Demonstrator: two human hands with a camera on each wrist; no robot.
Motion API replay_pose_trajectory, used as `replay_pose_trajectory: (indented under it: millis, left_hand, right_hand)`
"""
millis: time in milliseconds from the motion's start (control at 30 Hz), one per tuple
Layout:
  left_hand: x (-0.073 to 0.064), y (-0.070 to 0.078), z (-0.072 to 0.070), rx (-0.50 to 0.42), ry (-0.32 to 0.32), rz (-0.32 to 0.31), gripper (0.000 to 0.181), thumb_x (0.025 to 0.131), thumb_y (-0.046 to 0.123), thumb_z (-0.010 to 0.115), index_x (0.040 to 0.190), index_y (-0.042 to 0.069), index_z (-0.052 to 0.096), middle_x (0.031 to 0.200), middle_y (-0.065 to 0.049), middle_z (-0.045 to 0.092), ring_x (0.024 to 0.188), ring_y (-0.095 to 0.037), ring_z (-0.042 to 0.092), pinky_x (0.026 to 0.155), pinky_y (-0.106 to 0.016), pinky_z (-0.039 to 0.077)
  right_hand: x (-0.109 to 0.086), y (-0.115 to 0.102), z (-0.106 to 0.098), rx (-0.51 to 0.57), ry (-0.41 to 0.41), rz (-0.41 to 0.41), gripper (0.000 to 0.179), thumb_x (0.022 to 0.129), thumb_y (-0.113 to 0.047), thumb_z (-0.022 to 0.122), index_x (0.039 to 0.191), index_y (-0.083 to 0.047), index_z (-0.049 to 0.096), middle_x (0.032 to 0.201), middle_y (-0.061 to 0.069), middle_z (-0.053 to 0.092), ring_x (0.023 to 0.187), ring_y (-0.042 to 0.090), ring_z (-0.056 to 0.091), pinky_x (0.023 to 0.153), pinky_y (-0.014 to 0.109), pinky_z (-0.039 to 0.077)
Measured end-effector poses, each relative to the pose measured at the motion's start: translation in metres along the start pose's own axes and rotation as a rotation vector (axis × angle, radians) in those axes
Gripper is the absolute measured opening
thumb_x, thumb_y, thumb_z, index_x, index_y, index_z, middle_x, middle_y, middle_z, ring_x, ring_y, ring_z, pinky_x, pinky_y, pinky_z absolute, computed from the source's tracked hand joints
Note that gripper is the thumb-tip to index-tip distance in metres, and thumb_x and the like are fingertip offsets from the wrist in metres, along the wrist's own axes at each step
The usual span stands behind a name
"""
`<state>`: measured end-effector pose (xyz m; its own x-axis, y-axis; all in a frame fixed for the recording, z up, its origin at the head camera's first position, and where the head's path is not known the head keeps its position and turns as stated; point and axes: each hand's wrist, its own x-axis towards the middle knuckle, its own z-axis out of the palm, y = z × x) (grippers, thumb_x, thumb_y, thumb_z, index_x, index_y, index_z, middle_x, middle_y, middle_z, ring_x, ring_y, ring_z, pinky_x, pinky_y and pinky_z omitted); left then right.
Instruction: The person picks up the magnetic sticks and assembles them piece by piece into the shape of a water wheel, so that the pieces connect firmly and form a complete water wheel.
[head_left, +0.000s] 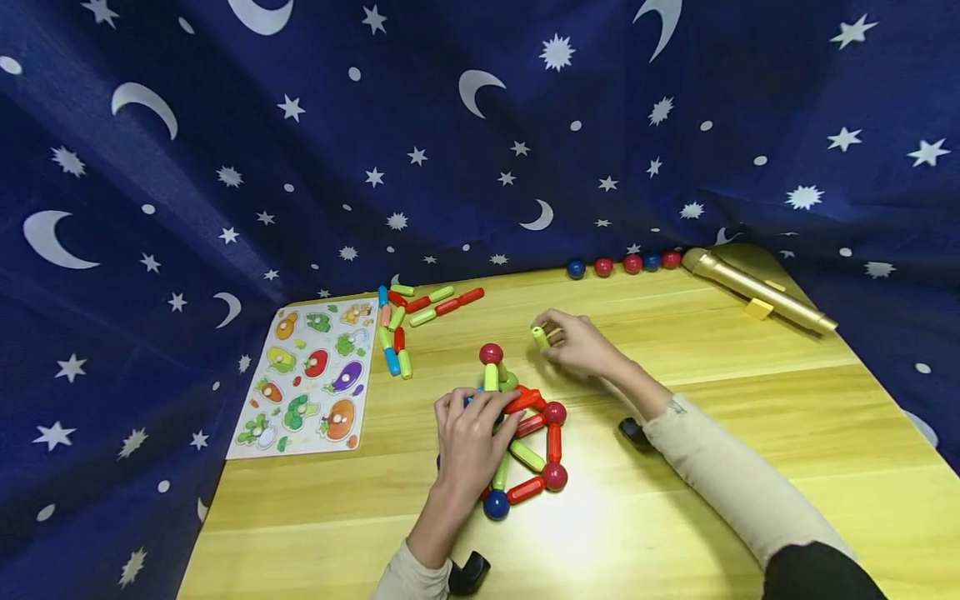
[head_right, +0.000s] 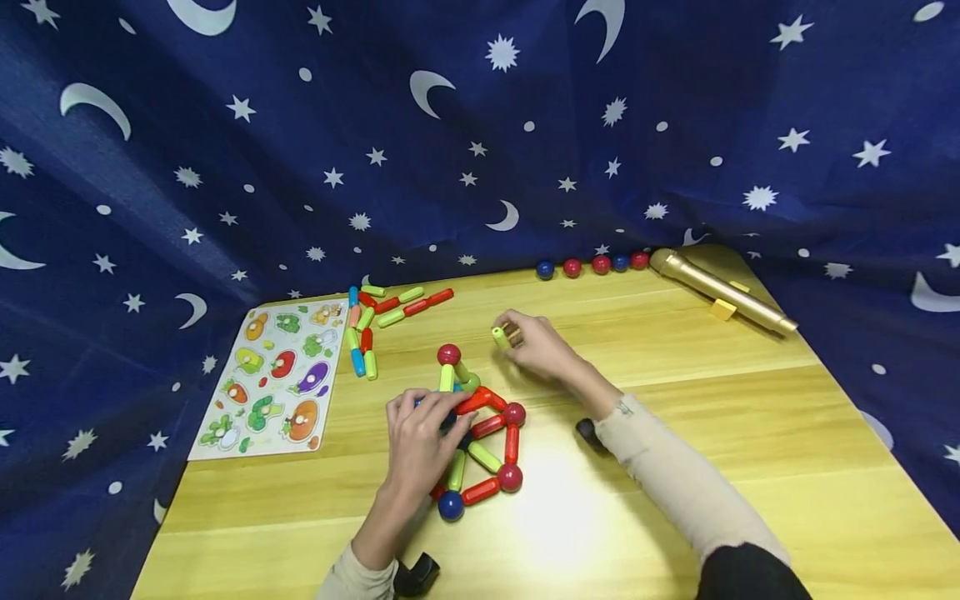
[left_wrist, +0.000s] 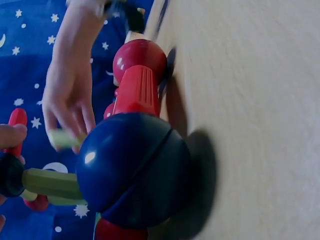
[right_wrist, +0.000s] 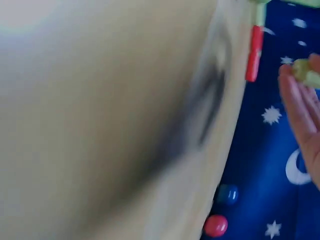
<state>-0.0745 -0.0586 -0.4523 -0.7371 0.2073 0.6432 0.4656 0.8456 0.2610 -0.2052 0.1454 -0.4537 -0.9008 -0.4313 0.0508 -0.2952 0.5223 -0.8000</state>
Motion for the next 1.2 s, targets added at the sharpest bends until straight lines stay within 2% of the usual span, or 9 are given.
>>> replay_pose_trajectory:
  millis: [67,133,267,400,567,767,933,1200]
  left_hand:
    - [0.001,0.001,0.002,0.014,0.01,-0.011,0.027,0.077,0.031,0.083,0.101,0.023,0.076,0.088,0.006,0.074,0.091,-0.017,0.057,0.083,-0.039,0.036]
    - [0.002,0.001,0.003,0.022,0.012,-0.018,0.027,0.077,0.032,0.083,0.101,0.023,0.076,0.088,0.006,0.074,0.09,-0.017,0.057,0.083,-0.039,0.036]
    - [0.002,0.0,0.003,0.015,0.008,-0.027,0.027,0.077,0.032,0.083,0.102,0.022,0.076,0.09,0.006,0.075,0.09,-0.018,0.058,0.082,-0.039,0.037]
    - [0.003,0.0,0.001,-0.007,-0.003,-0.027,0.027,0.079,0.032,0.081,0.103,0.023,0.076,0.092,0.006,0.076,0.095,-0.021,0.06,0.085,-0.04,0.039]
    - [0.002,-0.002,0.0,-0.06,-0.01,-0.002,0.027,0.078,0.029,0.082,0.103,0.019,0.076,0.092,0.003,0.076,0.104,-0.025,0.064,0.091,-0.041,0.045]
    - [0.001,-0.002,0.002,-0.12,0.014,0.038,0.028,0.076,0.022,0.084,0.102,0.015,0.077,0.089,0.0,0.075,0.103,-0.027,0.065,0.093,-0.036,0.051]
    - [0.002,0.0,0.004,-0.121,0.035,0.045,0.029,0.072,0.019,0.087,0.099,0.015,0.078,0.085,0.0,0.073,0.1,-0.027,0.065,0.09,-0.034,0.054]
    - [0.002,0.0,0.004,-0.163,-0.004,0.047,0.028,0.071,0.016,0.088,0.097,0.016,0.079,0.087,0.001,0.073,0.102,-0.024,0.063,0.091,-0.034,0.053]
  right_hand:
    - [-0.026,0.0,-0.004,0.141,0.017,0.041,0.039,0.081,0.005,0.071,0.116,-0.002,0.055,0.115,0.023,0.063,0.101,0.035,0.068,0.085,0.037,0.057]
    - [-0.048,-0.001,-0.002,0.209,0.023,0.035,0.039,0.08,0.005,0.073,0.114,-0.001,0.054,0.116,0.023,0.062,0.101,0.036,0.068,0.086,0.033,0.057]
    - [-0.072,-0.001,0.012,0.165,0.025,-0.048,0.036,0.08,0.0,0.076,0.11,-0.004,0.056,0.107,0.02,0.068,0.095,0.032,0.071,0.082,0.031,0.058]
    - [-0.075,-0.002,0.018,0.091,0.018,-0.122,0.033,0.08,0.0,0.076,0.108,-0.006,0.059,0.102,0.016,0.071,0.092,0.029,0.072,0.079,0.034,0.059]
    - [-0.076,-0.003,0.018,0.028,-0.024,-0.148,0.034,0.08,-0.002,0.077,0.108,-0.005,0.059,0.103,0.016,0.072,0.091,0.028,0.072,0.077,0.033,0.059]
    - [-0.078,-0.002,0.019,0.012,-0.047,-0.18,0.036,0.079,-0.001,0.078,0.108,-0.005,0.057,0.101,0.017,0.072,0.087,0.028,0.073,0.074,0.033,0.059]
    - [-0.081,-0.002,0.02,0.031,-0.062,-0.19,0.034,0.077,-0.001,0.079,0.1,-0.008,0.055,0.099,0.015,0.072,0.088,0.028,0.073,0.073,0.03,0.059]
    - [-0.088,-0.005,0.019,0.073,-0.131,-0.152,0.036,0.077,-0.002,0.08,0.098,-0.009,0.051,0.101,0.014,0.07,0.093,0.031,0.072,0.074,0.026,0.058]
